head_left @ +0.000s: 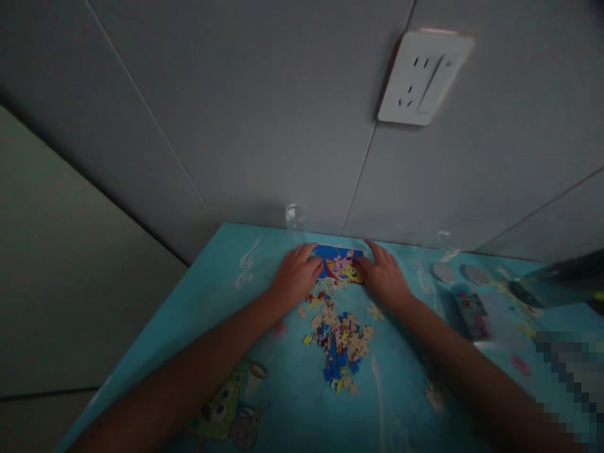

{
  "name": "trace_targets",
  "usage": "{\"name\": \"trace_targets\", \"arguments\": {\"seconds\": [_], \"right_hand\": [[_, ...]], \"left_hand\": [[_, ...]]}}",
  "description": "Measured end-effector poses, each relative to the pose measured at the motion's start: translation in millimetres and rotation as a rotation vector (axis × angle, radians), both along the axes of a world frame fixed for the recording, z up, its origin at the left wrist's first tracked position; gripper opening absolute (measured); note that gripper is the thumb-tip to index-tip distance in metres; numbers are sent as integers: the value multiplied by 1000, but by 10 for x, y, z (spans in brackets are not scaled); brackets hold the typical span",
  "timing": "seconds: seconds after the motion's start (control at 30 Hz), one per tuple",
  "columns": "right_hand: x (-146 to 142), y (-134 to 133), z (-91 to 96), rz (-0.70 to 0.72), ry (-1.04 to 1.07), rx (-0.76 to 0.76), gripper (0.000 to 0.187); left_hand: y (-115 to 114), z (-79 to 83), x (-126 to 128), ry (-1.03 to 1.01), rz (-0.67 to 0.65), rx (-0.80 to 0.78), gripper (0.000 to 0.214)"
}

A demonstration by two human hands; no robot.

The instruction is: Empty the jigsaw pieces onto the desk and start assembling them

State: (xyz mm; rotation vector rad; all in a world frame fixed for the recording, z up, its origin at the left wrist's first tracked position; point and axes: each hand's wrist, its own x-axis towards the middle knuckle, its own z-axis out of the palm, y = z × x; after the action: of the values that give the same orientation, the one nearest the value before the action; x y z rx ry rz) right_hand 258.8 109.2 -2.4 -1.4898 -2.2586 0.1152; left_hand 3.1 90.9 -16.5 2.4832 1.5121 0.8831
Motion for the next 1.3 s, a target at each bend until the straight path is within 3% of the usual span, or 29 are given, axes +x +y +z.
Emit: {"name": "trace_targets", "arguments": {"seconds": [0.07,0.13,0.2,0.3,0.43,0.53,0.7,0.9,1.07,1.3], "right_hand": [[-6,-52,143,82,-175,77,28],[-24,-122,329,175,-273,60,30],[-48,-266,514,252,-262,-30,33],[-70,-694,682,355,-153,-147,41],[-116,-1391,545,394,-71,-226,68],[-255,-1641,307,370,-72,-189,71],[-459,-1483,83,419,-130,-119,61],[-270,-1206,-30,457,-87,-35,50],[-96,-1234,-135,410,-8,-21,48],[116,-1171,-95,278,46,-22,41]], "left_hand": [[-37,19,-16,34,-18,-3,23],[-48,47,-25,53,-22,0,25],[-47,58,-26,65,-18,18,26],[-33,42,-14,83,-18,70,25],[-5,68,-4,117,-35,152,30],[-34,170,-11,125,-51,191,29],[-398,320,-83,115,-96,195,28],[-953,144,-242,111,-192,121,38],[-1018,27,-268,99,-211,41,31],[-1035,68,-302,121,-296,36,16]]}}
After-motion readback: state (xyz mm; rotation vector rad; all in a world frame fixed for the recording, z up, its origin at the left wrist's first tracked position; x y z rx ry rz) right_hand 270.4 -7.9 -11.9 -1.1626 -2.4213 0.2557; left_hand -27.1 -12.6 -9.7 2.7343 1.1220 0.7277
